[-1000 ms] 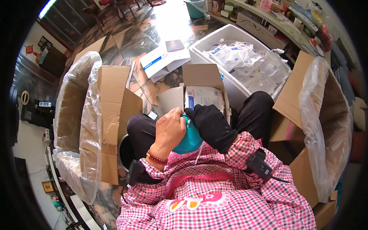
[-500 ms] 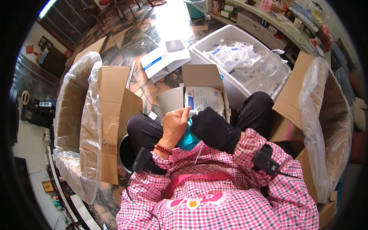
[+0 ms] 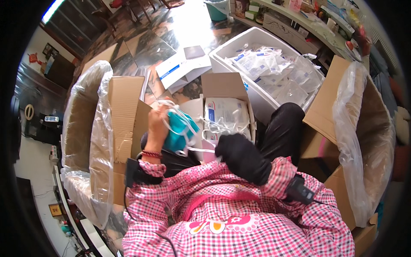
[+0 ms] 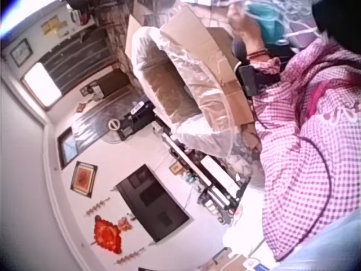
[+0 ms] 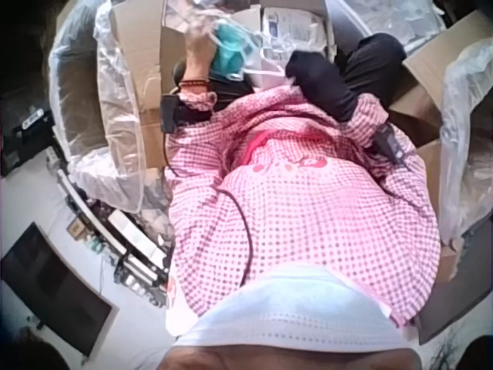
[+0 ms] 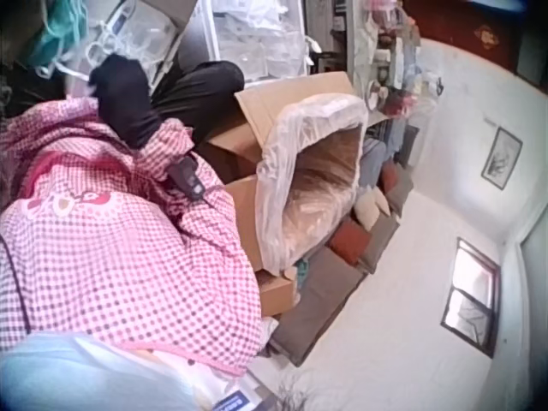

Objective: Unpacking and inspecting medical masks from boxes and organizing them.

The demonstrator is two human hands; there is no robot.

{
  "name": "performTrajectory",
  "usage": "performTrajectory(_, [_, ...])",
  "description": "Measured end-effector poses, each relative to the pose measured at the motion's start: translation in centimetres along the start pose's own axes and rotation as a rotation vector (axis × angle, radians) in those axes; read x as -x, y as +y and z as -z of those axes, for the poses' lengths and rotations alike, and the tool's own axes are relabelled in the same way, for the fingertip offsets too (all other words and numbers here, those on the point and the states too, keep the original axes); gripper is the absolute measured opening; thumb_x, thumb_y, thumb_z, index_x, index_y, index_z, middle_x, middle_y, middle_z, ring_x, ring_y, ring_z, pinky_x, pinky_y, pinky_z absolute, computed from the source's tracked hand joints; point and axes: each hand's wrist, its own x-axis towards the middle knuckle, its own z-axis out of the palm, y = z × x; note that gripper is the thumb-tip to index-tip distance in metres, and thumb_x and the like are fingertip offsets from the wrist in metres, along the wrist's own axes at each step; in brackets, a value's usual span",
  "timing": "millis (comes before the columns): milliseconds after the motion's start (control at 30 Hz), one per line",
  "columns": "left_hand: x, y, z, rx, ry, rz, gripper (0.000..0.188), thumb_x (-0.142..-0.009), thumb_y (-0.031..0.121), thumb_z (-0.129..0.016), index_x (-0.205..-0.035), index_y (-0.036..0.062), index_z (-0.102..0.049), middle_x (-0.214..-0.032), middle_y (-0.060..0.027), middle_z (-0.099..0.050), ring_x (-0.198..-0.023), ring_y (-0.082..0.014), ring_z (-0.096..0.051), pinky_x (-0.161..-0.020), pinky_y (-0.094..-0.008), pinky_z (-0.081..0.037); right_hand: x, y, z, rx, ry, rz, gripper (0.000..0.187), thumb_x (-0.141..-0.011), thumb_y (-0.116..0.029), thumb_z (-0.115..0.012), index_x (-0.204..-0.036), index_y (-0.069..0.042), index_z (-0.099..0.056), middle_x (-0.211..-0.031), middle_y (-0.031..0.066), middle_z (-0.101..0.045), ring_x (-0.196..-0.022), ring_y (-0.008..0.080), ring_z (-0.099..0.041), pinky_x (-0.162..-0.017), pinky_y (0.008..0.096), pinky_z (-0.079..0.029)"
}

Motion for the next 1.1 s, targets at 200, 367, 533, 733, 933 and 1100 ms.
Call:
performTrajectory(200, [2.3, 4.2, -2.2, -0.19, -0.097, -0.182, 0.036, -0.104, 0.033, -0.052, -0.085, 0.0035, -0.061, -0.069, -0.0184, -0.065, -0.07, -0.0399, -0.066, -0.061, -0.0477, -0.047, -5.6, 3.5, 1.6, -0.86, 0.087, -0.538, 0.023, -0.093, -0.003, -0.058, -0.116, -0.004, -0.061, -0.095, 0.0029, -0.067, -0.069, 0.0113, -0.061, -0.061, 0.0268, -0.052])
performTrajectory(367, [3.3, 6.2, -2.2, -0.182, -0.194, -0.357, 0.02, -0.103, 0.025, -0.054, -0.097, 0.0054, -0.055, -0.07, -0.0172, -0.062, -0.067, -0.0389, -0.063, -0.06, -0.045, -0.046, -7.3, 3.8, -0.9, -1.125, -0.108, -0.812, 0.029, -0.098, -0.023, -0.06, -0.123, -0.007, -0.059, -0.085, 0.0044, -0.066, -0.047, 0.0114, -0.056, -0.038, 0.0244, -0.044])
performTrajectory(533, [3.0, 6.6, -1.0, -0.187, -0.178, -0.422, 0.022, -0.102, 0.022, -0.057, -0.09, 0.0034, -0.056, -0.067, -0.0173, -0.058, -0.063, -0.0388, -0.061, -0.055, -0.0438, -0.043, -6.5, 3.2, -2.0, -1.018, -0.385, -0.737, 0.03, -0.101, -0.025, -0.057, -0.122, -0.003, -0.059, -0.08, 0.0061, -0.064, -0.06, 0.015, -0.063, -0.056, 0.0308, -0.052])
performTrajectory(733, [3.1, 5.7, -1.3, -0.341, -0.245, -0.549, 0.038, -0.098, 0.025, -0.063, -0.069, -0.0002, -0.06, -0.064, -0.0178, -0.056, -0.06, -0.0374, -0.058, -0.054, -0.0414, -0.042, -4.0, 3.3, -1.9, -0.137, -0.081, 0.023, 0.016, -0.089, -0.011, -0.061, -0.104, -0.004, -0.065, -0.085, 0.015, -0.068, -0.077, 0.0321, -0.068, -0.069, 0.0411, -0.054])
performTrajectory(933, [2.1, 4.3, -2.5, -0.195, -0.05, -0.31, 0.04, -0.096, 0.025, -0.069, -0.066, -0.0011, -0.063, -0.052, -0.0058, -0.047, -0.046, -0.018, -0.045, -0.047, -0.035, -0.034, -3.4, -0.6, -1.0, 0.063, -0.05, 0.035, 0.009, -0.08, -0.008, -0.063, -0.087, -0.005, -0.065, -0.077, 0.0146, -0.058, -0.073, 0.0338, -0.061, -0.07, 0.0433, -0.049])
performTrajectory(1100, [1.5, 1.2, -0.8, -0.1, 0.064, -0.03, 0.044, -0.096, 0.025, -0.071, -0.063, -0.003, -0.063, -0.05, 0.0055, -0.036, -0.051, -0.0017, -0.033, -0.044, -0.0296, -0.026, -1.8, -3.0, -0.6, -0.009, -0.155, 0.107, 0.012, -0.077, -0.008, -0.066, -0.089, -0.005, -0.066, -0.08, 0.0134, -0.059, -0.077, 0.0326, -0.062, -0.071, 0.0434, -0.049])
